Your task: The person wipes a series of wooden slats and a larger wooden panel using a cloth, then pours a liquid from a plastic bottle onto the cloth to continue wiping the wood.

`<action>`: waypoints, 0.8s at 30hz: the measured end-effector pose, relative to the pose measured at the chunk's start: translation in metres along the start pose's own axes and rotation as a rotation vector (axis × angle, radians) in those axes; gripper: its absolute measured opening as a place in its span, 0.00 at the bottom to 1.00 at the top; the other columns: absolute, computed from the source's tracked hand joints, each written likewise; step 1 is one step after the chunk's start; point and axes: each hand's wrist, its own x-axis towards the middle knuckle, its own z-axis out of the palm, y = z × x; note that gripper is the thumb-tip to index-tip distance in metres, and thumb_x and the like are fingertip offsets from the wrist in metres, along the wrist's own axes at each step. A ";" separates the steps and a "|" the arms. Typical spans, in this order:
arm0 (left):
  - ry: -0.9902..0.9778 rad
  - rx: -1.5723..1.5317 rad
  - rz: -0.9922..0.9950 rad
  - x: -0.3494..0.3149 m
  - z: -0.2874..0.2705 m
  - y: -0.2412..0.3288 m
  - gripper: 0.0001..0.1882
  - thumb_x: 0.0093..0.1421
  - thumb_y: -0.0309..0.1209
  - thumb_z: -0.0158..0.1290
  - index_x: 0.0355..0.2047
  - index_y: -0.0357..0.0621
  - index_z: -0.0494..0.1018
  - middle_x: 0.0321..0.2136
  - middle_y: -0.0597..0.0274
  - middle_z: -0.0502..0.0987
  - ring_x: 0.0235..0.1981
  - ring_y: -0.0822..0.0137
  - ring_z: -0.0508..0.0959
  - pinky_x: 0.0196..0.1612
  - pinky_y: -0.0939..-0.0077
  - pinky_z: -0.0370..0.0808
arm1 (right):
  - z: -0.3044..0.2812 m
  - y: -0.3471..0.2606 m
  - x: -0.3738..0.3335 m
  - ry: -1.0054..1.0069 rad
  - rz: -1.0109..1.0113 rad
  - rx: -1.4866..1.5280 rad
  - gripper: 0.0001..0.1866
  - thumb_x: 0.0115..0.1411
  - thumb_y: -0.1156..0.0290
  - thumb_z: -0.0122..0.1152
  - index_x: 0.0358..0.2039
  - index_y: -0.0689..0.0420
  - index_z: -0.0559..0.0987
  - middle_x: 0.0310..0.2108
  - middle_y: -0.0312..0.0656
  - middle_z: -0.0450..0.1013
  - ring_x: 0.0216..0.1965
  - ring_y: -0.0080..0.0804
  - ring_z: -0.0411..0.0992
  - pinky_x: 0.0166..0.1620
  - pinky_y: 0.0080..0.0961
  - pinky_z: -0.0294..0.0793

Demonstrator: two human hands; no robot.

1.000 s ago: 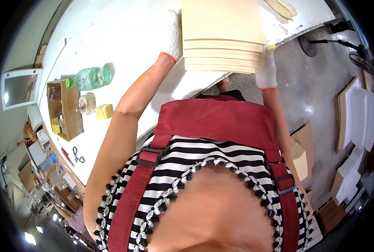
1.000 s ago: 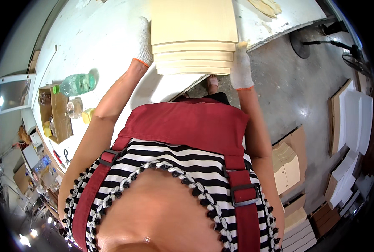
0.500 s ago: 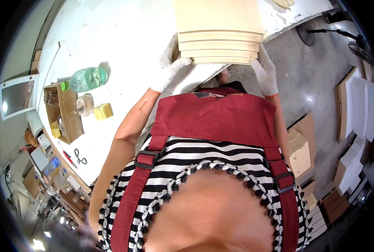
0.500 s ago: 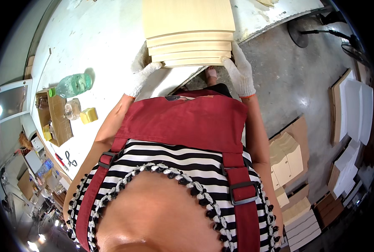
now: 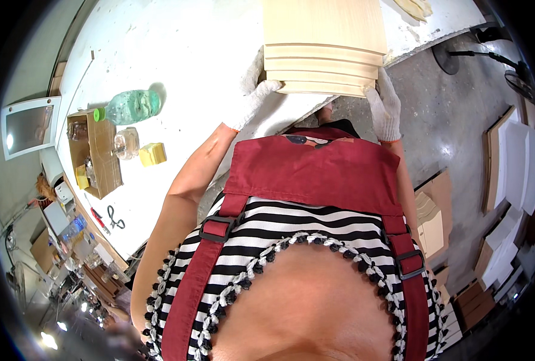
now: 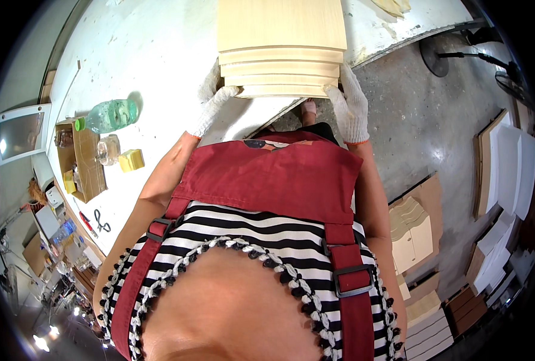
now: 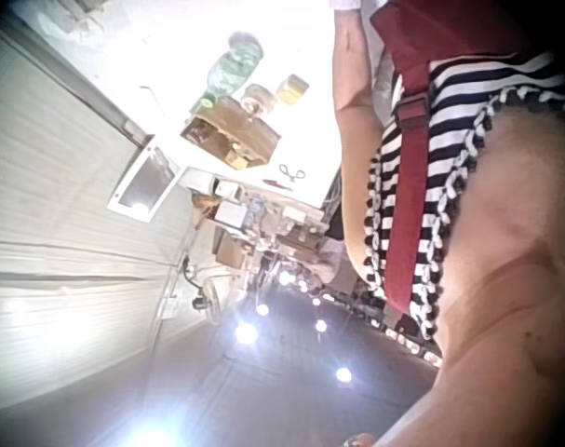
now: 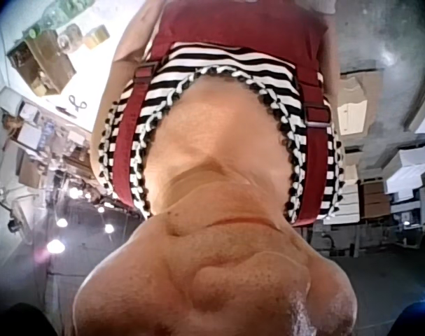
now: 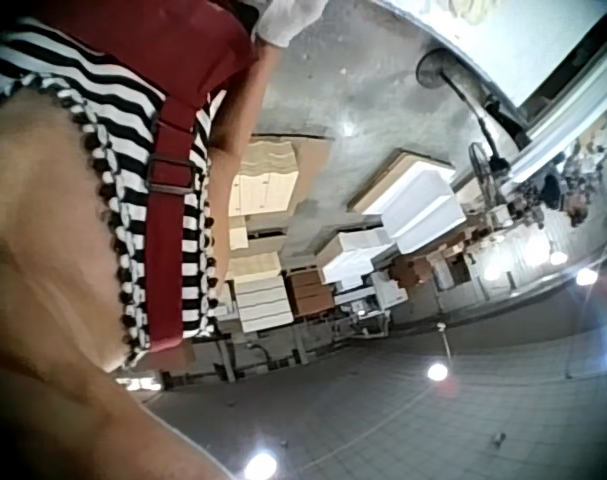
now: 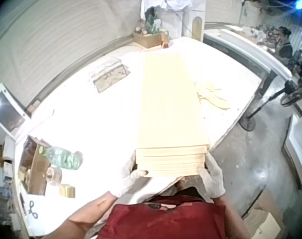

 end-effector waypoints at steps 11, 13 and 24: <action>0.131 0.028 0.233 0.020 0.003 0.037 0.45 0.61 0.46 0.53 0.68 0.34 0.43 0.68 0.44 0.48 0.68 0.52 0.52 0.67 0.62 0.55 | -0.007 -0.030 0.025 0.037 0.043 0.167 0.28 0.63 0.74 0.52 0.63 0.65 0.62 0.60 0.47 0.65 0.59 0.32 0.64 0.60 0.24 0.61; 0.119 0.053 0.232 0.026 0.002 0.040 0.43 0.62 0.46 0.52 0.67 0.34 0.46 0.67 0.43 0.50 0.68 0.53 0.53 0.67 0.64 0.55 | -0.007 -0.026 0.039 0.055 -0.144 0.095 0.26 0.64 0.73 0.50 0.62 0.67 0.62 0.62 0.48 0.62 0.62 0.33 0.60 0.63 0.24 0.56; 0.191 0.116 0.224 0.031 0.004 0.039 0.35 0.65 0.42 0.49 0.65 0.35 0.54 0.64 0.47 0.58 0.65 0.57 0.60 0.65 0.66 0.60 | -0.001 -0.021 0.041 0.106 -0.219 0.089 0.24 0.65 0.70 0.51 0.60 0.68 0.66 0.62 0.49 0.64 0.64 0.34 0.60 0.64 0.26 0.55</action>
